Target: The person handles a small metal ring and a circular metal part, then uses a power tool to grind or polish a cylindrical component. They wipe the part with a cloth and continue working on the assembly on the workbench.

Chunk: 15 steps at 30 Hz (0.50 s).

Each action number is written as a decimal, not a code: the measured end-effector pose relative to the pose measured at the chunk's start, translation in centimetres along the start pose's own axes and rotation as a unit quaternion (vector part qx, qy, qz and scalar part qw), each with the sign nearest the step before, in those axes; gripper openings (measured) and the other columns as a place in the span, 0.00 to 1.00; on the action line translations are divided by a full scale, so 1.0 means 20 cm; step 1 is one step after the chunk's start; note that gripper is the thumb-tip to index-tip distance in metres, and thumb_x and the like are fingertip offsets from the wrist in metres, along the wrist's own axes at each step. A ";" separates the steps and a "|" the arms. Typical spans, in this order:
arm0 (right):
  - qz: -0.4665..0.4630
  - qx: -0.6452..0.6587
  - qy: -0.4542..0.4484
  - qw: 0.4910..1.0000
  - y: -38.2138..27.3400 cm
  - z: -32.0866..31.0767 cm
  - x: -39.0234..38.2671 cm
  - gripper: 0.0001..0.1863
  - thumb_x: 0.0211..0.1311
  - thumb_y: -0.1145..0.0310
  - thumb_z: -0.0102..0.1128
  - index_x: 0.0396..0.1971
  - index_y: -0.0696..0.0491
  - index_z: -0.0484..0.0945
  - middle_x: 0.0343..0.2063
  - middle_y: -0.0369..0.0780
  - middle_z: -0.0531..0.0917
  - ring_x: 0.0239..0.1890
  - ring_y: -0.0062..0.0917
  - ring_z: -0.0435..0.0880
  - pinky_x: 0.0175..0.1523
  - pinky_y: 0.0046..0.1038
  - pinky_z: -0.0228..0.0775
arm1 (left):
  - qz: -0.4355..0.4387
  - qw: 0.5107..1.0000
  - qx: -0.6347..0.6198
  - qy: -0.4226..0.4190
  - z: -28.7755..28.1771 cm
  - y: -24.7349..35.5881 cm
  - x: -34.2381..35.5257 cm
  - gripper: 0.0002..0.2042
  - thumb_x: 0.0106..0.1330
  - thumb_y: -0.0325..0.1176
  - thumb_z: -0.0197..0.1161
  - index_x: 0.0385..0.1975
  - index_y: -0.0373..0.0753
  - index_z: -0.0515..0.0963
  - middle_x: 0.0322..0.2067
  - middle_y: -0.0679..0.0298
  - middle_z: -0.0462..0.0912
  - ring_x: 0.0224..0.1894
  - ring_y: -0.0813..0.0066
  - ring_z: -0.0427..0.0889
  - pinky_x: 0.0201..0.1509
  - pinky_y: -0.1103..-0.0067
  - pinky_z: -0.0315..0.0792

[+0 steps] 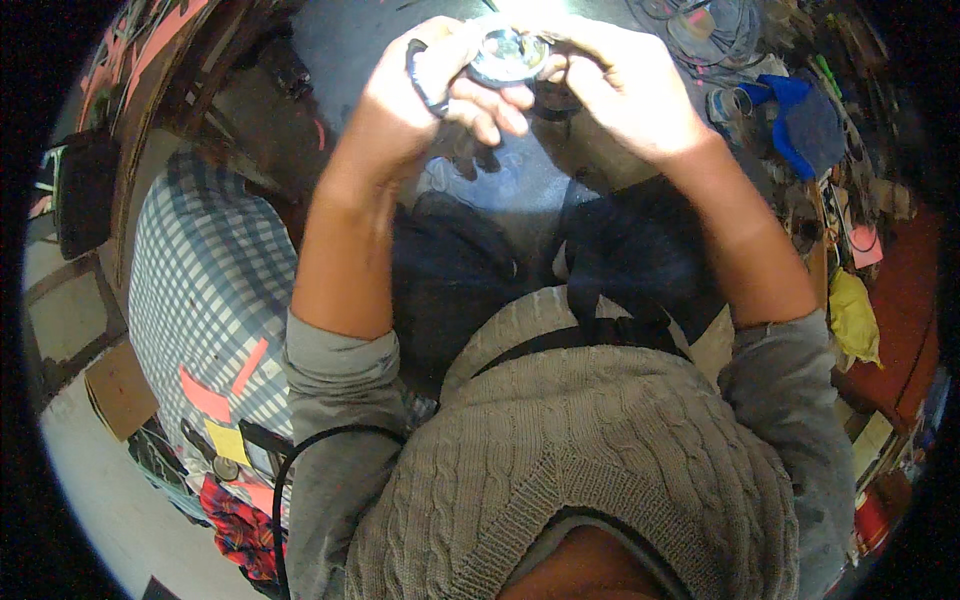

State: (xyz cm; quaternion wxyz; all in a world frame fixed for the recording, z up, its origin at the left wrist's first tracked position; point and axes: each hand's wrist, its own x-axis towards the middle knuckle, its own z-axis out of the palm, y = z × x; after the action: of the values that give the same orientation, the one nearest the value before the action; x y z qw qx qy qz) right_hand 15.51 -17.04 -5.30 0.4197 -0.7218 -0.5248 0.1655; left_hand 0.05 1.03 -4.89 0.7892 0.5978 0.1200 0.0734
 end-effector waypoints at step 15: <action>-0.177 -0.127 0.057 0.974 -0.07 -0.03 0.05 0.25 0.55 0.79 0.57 0.55 0.55 0.82 0.37 0.51 0.86 0.38 0.44 0.88 0.47 0.36 0.82 | 0.005 0.999 0.049 0.004 0.02 0.01 0.00 0.27 0.80 0.50 0.45 0.51 0.26 0.79 0.37 0.48 0.89 0.30 0.62 0.90 0.29 0.78 0.82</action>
State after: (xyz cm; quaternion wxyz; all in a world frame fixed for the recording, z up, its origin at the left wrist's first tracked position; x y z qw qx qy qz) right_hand 15.38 -16.29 -3.65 0.3765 -0.6734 -0.6359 -0.0207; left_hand 0.20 0.79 -4.56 0.7584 0.6357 0.1237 0.0737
